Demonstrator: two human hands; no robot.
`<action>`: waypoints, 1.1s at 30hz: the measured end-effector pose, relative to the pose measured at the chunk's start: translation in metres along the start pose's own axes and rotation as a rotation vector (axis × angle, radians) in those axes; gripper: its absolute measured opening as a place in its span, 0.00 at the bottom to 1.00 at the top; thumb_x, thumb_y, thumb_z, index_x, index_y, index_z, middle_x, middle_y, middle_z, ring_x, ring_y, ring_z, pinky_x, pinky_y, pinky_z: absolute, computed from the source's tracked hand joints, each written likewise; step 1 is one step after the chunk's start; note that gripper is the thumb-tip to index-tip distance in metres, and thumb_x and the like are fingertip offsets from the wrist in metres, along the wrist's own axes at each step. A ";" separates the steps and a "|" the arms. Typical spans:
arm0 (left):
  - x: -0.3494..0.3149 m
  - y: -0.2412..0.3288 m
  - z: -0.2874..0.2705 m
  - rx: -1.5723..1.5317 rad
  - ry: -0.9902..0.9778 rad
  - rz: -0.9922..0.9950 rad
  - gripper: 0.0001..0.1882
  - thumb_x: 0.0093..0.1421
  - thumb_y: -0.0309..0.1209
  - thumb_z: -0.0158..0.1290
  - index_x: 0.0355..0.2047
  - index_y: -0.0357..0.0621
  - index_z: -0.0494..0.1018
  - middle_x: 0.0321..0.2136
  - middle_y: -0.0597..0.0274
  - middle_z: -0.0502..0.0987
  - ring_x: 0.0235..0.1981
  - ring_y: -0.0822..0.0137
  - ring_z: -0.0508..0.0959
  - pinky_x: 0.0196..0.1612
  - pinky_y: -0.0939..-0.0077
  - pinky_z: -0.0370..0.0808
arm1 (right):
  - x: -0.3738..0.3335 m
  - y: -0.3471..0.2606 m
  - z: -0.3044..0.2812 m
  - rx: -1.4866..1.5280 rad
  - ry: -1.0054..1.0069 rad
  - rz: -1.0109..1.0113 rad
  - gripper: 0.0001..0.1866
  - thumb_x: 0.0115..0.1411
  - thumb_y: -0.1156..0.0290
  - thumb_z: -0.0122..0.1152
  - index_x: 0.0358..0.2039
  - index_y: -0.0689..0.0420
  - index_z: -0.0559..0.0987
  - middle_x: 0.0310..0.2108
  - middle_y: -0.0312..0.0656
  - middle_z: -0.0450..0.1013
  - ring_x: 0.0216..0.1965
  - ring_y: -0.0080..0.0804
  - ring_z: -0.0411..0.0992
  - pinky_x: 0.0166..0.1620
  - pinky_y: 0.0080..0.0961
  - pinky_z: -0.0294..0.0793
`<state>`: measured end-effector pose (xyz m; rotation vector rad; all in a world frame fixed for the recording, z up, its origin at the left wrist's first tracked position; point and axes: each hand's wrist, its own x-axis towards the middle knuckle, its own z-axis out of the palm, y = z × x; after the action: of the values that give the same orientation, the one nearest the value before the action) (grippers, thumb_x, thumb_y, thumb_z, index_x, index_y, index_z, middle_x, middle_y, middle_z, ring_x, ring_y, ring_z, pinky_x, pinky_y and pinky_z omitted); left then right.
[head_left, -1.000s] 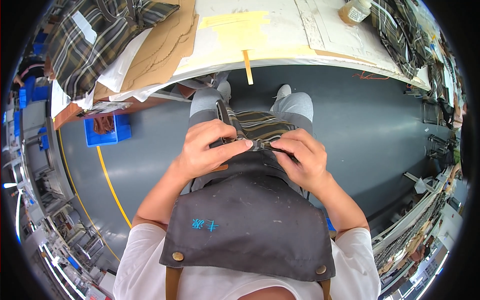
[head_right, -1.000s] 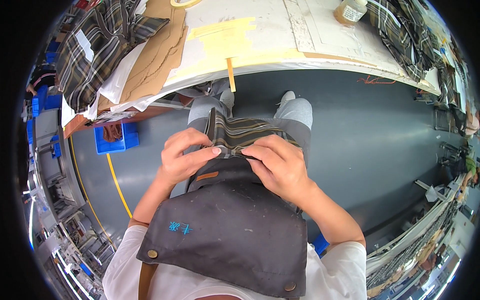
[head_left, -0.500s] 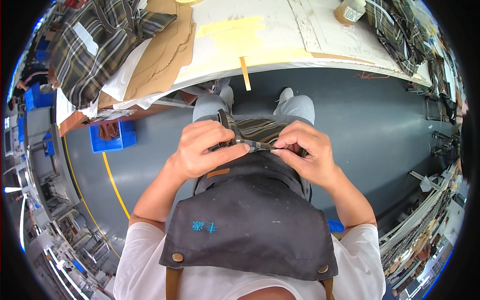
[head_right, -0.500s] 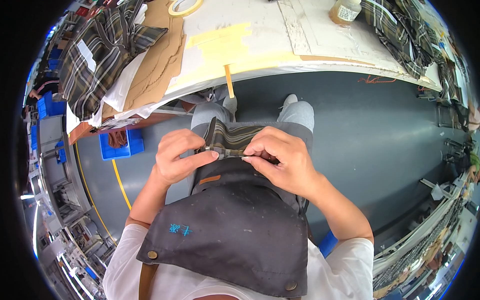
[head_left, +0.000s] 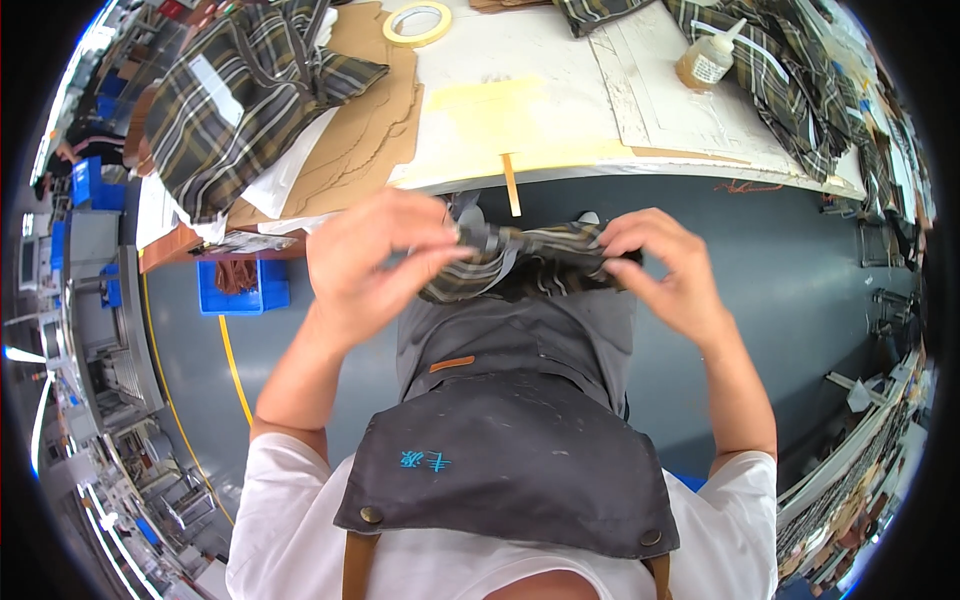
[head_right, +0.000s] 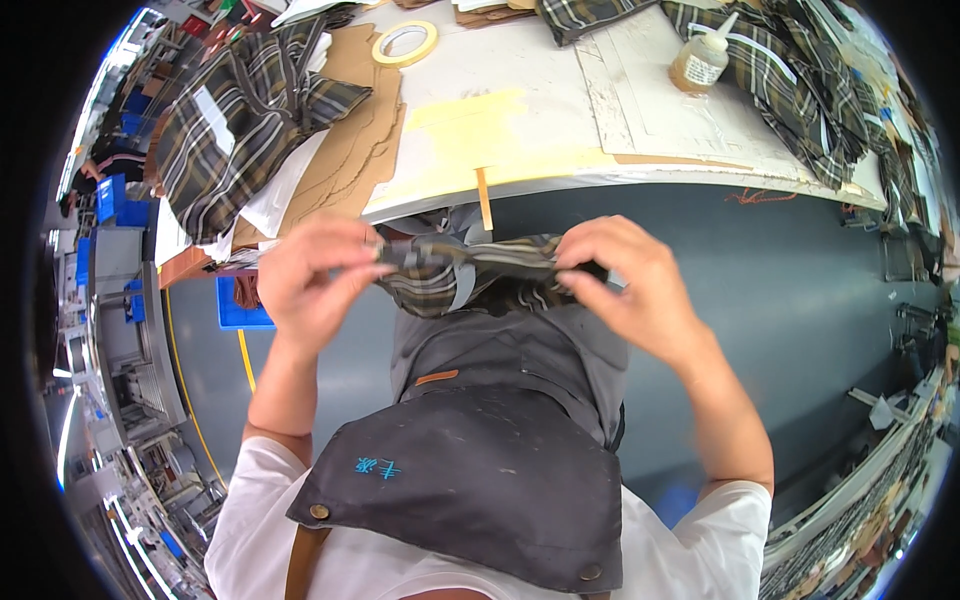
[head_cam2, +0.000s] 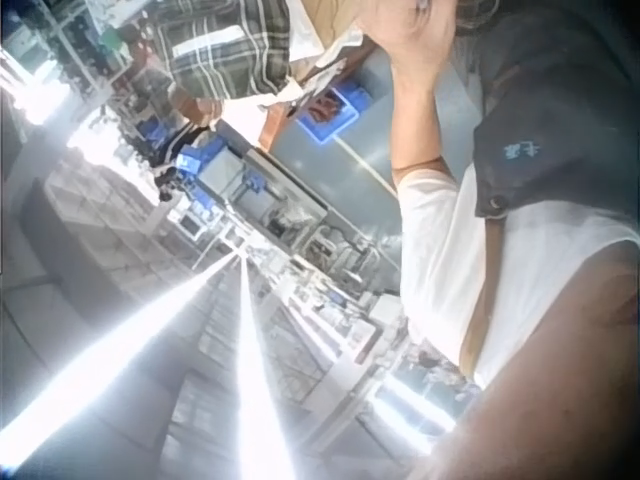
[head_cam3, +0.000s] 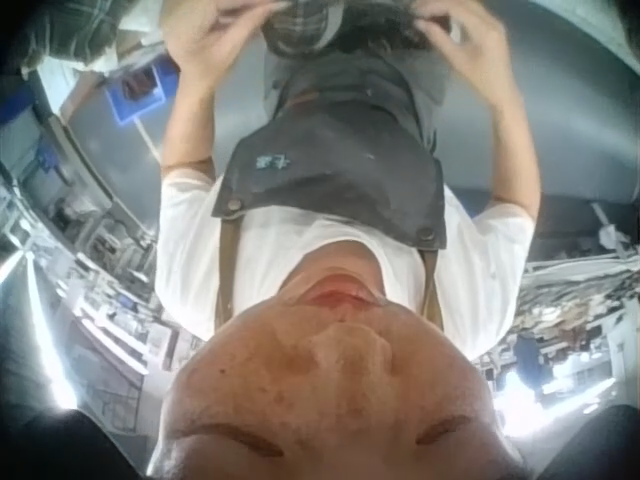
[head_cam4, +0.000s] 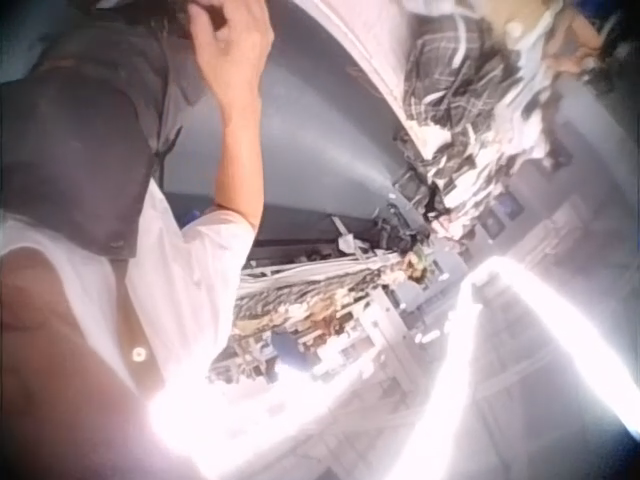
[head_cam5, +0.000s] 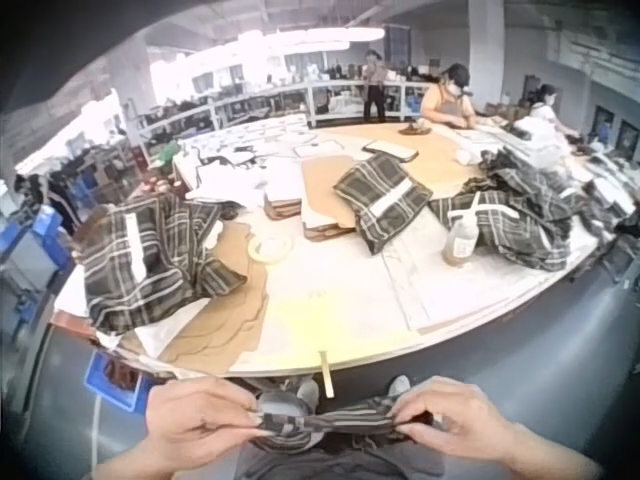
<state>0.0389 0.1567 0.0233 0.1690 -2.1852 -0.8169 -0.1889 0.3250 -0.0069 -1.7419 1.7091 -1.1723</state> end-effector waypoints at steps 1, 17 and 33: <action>0.009 -0.001 -0.005 -0.052 0.001 -0.080 0.09 0.40 0.20 0.62 0.24 0.38 0.74 0.22 0.60 0.76 0.24 0.70 0.75 0.25 0.82 0.70 | 0.005 -0.002 -0.007 0.071 0.015 0.066 0.07 0.46 0.79 0.63 0.28 0.60 0.75 0.29 0.38 0.72 0.33 0.25 0.70 0.38 0.20 0.68; 0.092 -0.226 -0.019 -0.189 0.324 -0.769 0.09 0.50 0.33 0.59 0.30 0.43 0.74 0.23 0.71 0.74 0.22 0.79 0.71 0.23 0.84 0.66 | 0.066 0.067 0.020 0.242 0.482 0.241 0.14 0.56 0.70 0.57 0.40 0.64 0.72 0.34 0.39 0.72 0.33 0.20 0.68 0.39 0.18 0.68; 0.093 -0.216 -0.005 0.176 0.384 -0.738 0.05 0.50 0.26 0.57 0.25 0.38 0.73 0.22 0.61 0.75 0.25 0.71 0.73 0.29 0.78 0.69 | -0.015 0.011 0.129 1.615 -0.038 0.851 0.14 0.62 0.68 0.48 0.44 0.61 0.70 0.45 0.46 0.70 0.43 0.42 0.71 0.44 0.31 0.72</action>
<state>-0.0505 -0.0495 -0.0463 1.1708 -1.8108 -0.8799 -0.0910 0.3052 -0.0898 -0.0282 0.6787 -1.3178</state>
